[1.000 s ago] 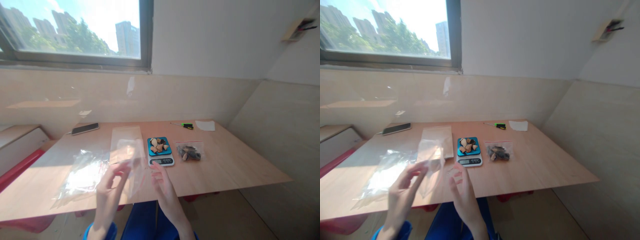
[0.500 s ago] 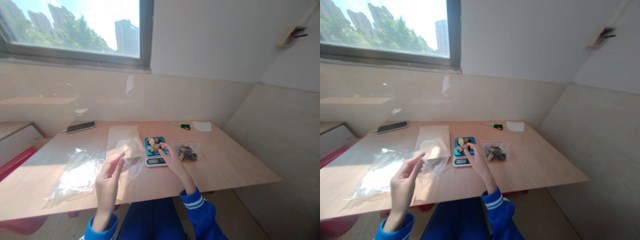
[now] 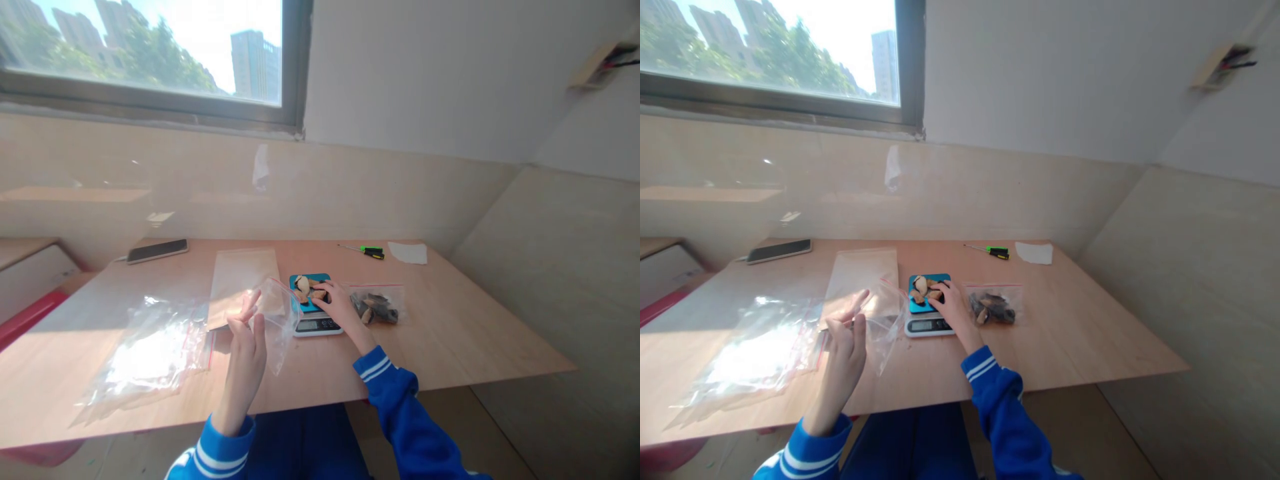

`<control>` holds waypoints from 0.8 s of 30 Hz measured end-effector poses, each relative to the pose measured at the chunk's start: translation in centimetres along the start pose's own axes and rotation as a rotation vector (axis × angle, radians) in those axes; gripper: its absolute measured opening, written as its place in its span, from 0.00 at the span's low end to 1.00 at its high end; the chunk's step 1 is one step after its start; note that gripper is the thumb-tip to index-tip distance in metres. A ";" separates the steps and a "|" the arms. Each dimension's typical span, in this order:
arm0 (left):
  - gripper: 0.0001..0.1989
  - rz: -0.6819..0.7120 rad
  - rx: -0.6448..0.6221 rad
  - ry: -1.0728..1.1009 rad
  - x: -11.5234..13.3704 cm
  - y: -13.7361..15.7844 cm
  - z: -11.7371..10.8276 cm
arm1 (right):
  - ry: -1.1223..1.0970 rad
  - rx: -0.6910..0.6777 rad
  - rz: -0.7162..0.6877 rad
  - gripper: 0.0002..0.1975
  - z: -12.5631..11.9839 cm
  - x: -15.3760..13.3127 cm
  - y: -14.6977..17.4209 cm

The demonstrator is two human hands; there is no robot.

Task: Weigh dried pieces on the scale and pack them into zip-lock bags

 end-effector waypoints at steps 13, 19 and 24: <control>0.14 -0.088 -0.103 0.037 -0.3 0.1 2.6 | -0.468 0.293 0.065 0.15 -4.5 -3.9 -0.9; 0.16 -0.086 -0.107 0.051 -0.1 0.2 3.3 | -0.447 0.011 -0.165 0.17 -7.0 -11.1 -1.1; 0.16 -0.174 -0.073 0.142 -0.4 0.6 3.6 | -0.522 -0.182 -0.207 0.22 -6.6 -13.0 -0.9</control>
Point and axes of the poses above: each hand's wrist, its own y-axis away from the middle knuckle, its own z-axis out of the palm, x = y × z, the point moved 3 cm from there along -y, towards the middle knuckle, and after that the axes turned 8 degrees about -z, right-handed, at the moved point
